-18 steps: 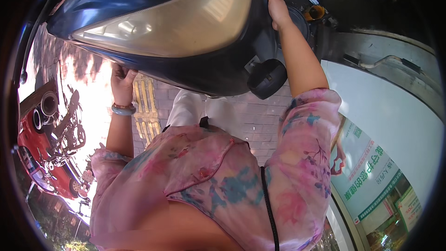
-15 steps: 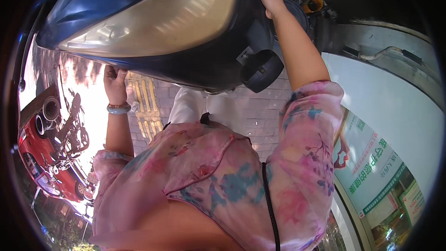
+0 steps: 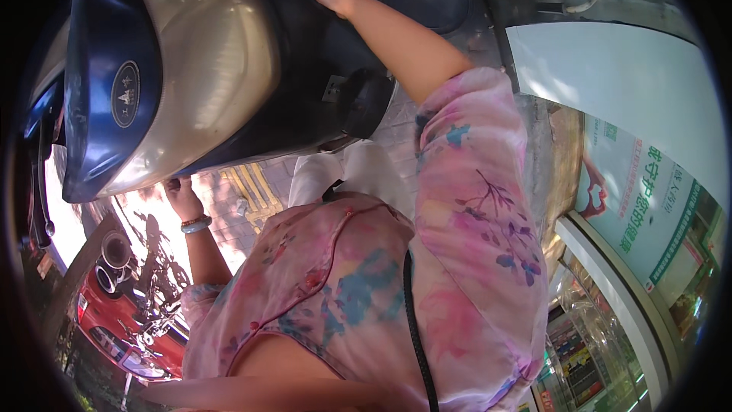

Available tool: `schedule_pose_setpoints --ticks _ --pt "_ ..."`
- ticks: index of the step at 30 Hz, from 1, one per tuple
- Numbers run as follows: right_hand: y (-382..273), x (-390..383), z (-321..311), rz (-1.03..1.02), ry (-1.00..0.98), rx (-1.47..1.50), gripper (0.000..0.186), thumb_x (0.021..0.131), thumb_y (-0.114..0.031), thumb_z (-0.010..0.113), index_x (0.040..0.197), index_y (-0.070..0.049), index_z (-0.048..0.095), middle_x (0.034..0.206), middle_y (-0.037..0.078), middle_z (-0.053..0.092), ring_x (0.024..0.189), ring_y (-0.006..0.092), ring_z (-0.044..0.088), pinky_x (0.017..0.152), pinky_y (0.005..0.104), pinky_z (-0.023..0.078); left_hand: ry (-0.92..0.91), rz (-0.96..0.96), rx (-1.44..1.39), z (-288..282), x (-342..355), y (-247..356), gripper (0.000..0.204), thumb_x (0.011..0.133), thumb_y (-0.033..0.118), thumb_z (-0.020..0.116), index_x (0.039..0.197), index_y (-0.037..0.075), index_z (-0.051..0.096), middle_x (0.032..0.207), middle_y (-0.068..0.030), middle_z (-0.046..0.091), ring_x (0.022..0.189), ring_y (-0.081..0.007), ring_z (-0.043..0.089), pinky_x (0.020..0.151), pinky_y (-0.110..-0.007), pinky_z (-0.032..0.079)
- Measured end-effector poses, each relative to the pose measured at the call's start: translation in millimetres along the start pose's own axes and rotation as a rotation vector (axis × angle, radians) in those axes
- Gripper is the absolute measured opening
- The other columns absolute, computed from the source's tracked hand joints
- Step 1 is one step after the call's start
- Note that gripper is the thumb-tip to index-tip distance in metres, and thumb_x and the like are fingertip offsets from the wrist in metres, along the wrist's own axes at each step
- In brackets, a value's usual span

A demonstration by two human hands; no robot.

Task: The person adjusts the front fairing of a scooter, then uses a screwdriver to tighten screws on the handlebar assembly and dashboard area. The person works on the scooter outdoors on a paved surface.

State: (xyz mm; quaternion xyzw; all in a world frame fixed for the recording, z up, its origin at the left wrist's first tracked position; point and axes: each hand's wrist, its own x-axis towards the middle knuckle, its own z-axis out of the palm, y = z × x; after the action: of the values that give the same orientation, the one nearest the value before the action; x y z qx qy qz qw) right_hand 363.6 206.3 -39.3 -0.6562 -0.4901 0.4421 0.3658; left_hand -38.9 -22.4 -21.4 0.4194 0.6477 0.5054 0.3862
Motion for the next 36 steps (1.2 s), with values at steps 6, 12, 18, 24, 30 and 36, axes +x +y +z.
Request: schedule_pose_setpoints --ticks 6,12,18,24,30,36 --pt "8.1 -4.3 -4.3 0.009 -0.042 0.052 0.078 0.083 -0.068 0.046 0.115 0.002 0.059 0.113 0.022 0.061 0.110 0.0324 0.056 0.094 0.0383 0.041 -0.040 -0.072 0.054 -18.5 10.9 -32.1 0.037 0.082 0.013 0.071 0.111 -0.001 0.054 0.101 -0.0052 0.059 0.092 -0.0138 0.054 0.084 -0.028 0.042" --pt "-29.3 -21.6 -9.1 -0.008 -0.134 -0.037 0.083 0.081 -0.072 0.045 0.117 0.002 0.057 0.119 0.026 0.056 0.115 0.0360 0.052 0.096 0.0400 0.040 -0.111 -0.077 0.028 -65.6 10.0 -35.4 0.043 0.082 0.024 0.072 0.112 -0.001 0.053 0.108 -0.0064 0.060 0.093 -0.0152 0.056 0.084 -0.029 0.044" --pt "-71.8 -36.1 -51.4 -0.058 -0.089 -0.269 0.083 0.081 -0.072 0.042 0.116 0.002 0.058 0.116 0.025 0.058 0.113 0.0367 0.054 0.096 0.0417 0.040 -0.174 -0.141 -0.116 -27.7 -28.7 -47.0 0.036 0.081 0.029 0.074 0.101 0.005 0.056 0.083 0.0033 0.056 0.063 -0.0044 0.042 0.055 -0.020 0.032" --pt "-41.5 -58.1 -116.0 0.055 -0.034 -0.062 0.066 0.086 -0.059 0.051 0.101 0.004 0.065 0.096 0.017 0.066 0.088 0.0233 0.062 0.080 0.0344 0.046 -0.275 -0.252 -0.119 39.6 -52.8 -37.8 0.027 0.082 0.011 0.070 0.104 0.001 0.057 0.095 -0.0027 0.063 0.086 -0.0118 0.057 0.077 -0.026 0.045" --pt "32.9 -69.8 -206.3 0.272 0.028 0.209 0.062 0.087 -0.052 0.057 0.117 0.003 0.058 0.097 0.009 0.065 0.081 0.0133 0.062 0.075 0.0254 0.049 -0.448 -0.161 0.025 126.6 -60.5 -19.3 0.031 0.076 0.020 0.076 0.084 0.002 0.052 0.071 -0.0004 0.054 0.066 -0.0075 0.048 0.058 -0.024 0.041" --pt "118.4 -126.2 -260.2 0.417 0.158 0.307 0.068 0.090 -0.059 0.043 0.118 0.002 0.055 0.112 0.011 0.061 0.100 0.0209 0.059 0.089 0.0314 0.045 -0.539 -0.242 0.337 179.5 -85.5 -1.2 0.048 0.073 0.040 0.077 0.078 0.003 0.048 0.066 -0.0051 0.048 0.063 -0.0136 0.045 0.056 -0.029 0.040"
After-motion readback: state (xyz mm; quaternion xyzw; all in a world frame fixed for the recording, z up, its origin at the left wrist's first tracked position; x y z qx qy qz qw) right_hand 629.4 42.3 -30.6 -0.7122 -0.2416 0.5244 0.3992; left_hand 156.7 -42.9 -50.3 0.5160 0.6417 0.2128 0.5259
